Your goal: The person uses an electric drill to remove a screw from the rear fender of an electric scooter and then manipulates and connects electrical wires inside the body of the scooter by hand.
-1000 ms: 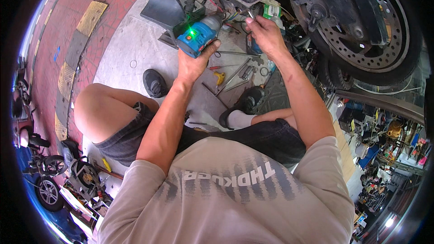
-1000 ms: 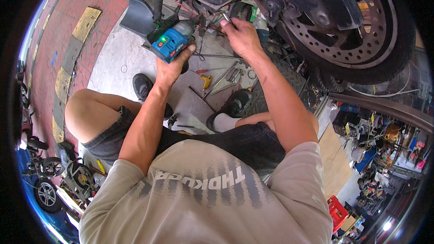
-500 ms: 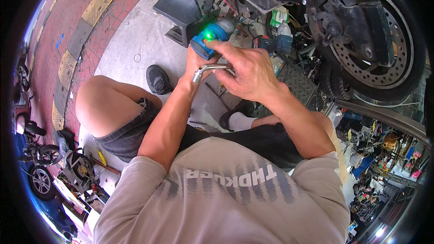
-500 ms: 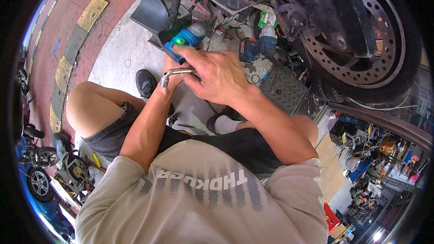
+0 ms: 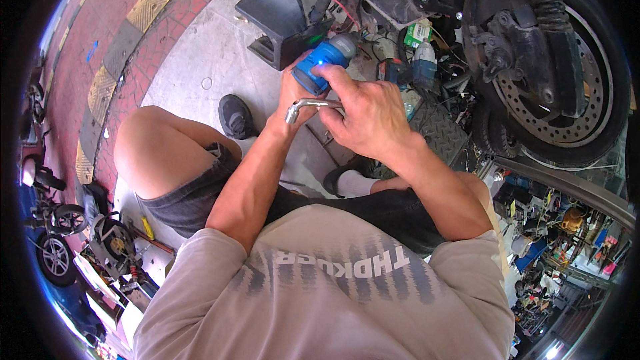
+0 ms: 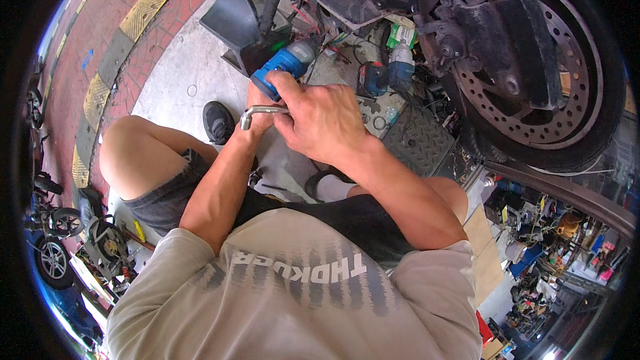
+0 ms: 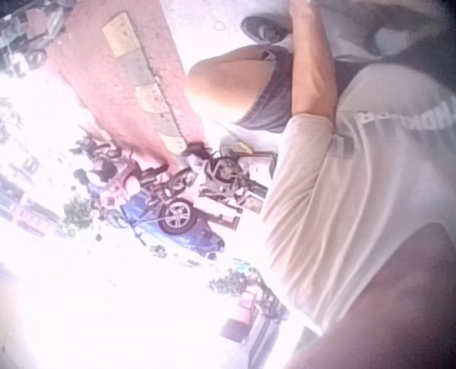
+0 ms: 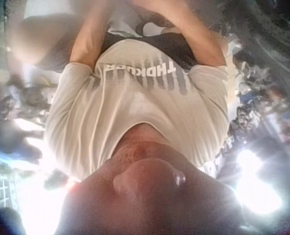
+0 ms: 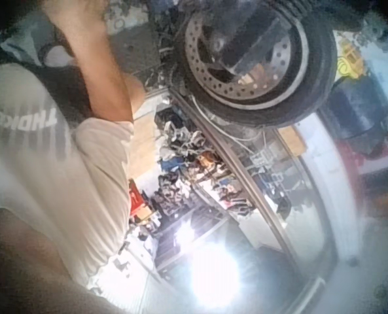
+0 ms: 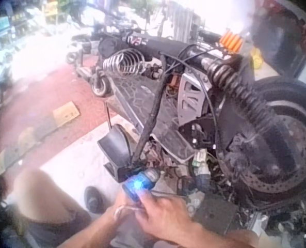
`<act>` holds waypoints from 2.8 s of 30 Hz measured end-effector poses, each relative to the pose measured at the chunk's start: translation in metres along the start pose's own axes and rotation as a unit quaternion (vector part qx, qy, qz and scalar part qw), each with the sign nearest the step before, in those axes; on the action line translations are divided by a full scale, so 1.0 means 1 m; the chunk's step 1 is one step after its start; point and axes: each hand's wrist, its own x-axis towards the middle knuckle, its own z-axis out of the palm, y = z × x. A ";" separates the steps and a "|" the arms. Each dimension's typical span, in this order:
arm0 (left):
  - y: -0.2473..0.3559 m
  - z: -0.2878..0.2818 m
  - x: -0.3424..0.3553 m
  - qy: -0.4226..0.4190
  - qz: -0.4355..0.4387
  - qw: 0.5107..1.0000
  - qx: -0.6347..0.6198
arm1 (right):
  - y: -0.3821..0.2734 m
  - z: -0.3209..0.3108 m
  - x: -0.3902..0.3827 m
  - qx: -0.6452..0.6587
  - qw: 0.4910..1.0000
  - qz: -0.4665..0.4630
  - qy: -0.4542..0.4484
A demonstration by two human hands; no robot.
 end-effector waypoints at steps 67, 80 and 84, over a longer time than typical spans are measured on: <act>0.019 0.021 0.001 0.029 -0.241 0.954 -0.178 | 0.140 -0.034 0.015 -0.072 0.979 0.192 0.026; 0.011 0.021 -0.001 0.033 -0.237 0.960 -0.142 | 0.148 -0.028 0.012 -0.093 0.981 0.163 0.044; 0.006 0.022 0.000 0.037 -0.229 0.964 -0.132 | 0.147 -0.028 0.012 -0.080 0.987 0.123 0.063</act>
